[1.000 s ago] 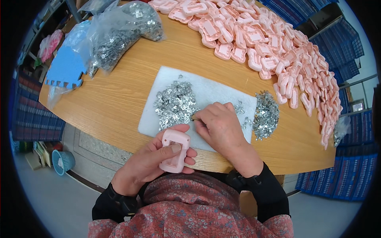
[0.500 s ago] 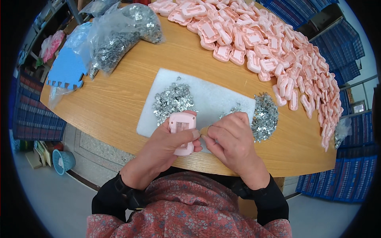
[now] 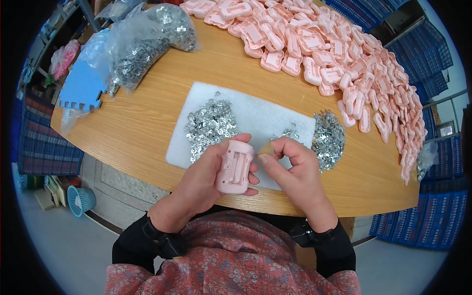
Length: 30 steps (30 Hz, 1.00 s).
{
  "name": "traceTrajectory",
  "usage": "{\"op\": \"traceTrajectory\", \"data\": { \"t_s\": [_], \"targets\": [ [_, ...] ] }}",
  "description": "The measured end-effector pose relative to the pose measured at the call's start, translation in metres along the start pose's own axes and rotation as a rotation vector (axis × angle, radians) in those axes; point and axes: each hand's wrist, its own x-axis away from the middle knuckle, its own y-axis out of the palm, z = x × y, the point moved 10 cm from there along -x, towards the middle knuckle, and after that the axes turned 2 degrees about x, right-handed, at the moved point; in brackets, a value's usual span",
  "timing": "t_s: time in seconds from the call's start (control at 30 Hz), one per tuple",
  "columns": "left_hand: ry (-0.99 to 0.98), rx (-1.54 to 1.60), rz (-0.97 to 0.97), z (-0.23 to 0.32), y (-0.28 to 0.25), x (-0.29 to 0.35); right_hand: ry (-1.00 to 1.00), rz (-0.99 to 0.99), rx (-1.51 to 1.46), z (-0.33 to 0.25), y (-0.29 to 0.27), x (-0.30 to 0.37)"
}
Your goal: The person sits at a table and repeatedly assembles small pink plastic cases by inserting metal screws into them using a screwdriver. They pick up a case, insert screws into the designated holes, and place the finished unit into a growing pile on the table.
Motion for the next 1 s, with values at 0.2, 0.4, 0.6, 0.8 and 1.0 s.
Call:
{"op": "traceTrajectory", "data": {
  "t_s": [0.2,0.4,0.6,0.8,1.0],
  "targets": [
    [-0.026,-0.174,0.073,-0.009,-0.006,0.001,-0.146,-0.017,0.285,-0.02,0.008,0.0],
    [-0.03,-0.147,0.075,-0.01,-0.008,0.0,-0.17,-0.025,0.335,-0.023,0.012,-0.001],
    [-0.021,-0.195,0.071,-0.01,-0.008,0.0,-0.157,-0.015,0.371,-0.021,0.013,0.0],
    [-0.002,-0.25,0.148,-0.011,-0.012,-0.002,-0.406,0.061,0.652,-0.042,0.025,0.012],
    [-0.018,-0.169,0.116,-0.013,-0.014,-0.004,-0.378,0.13,0.585,-0.039,0.011,0.019]
  ]
}}
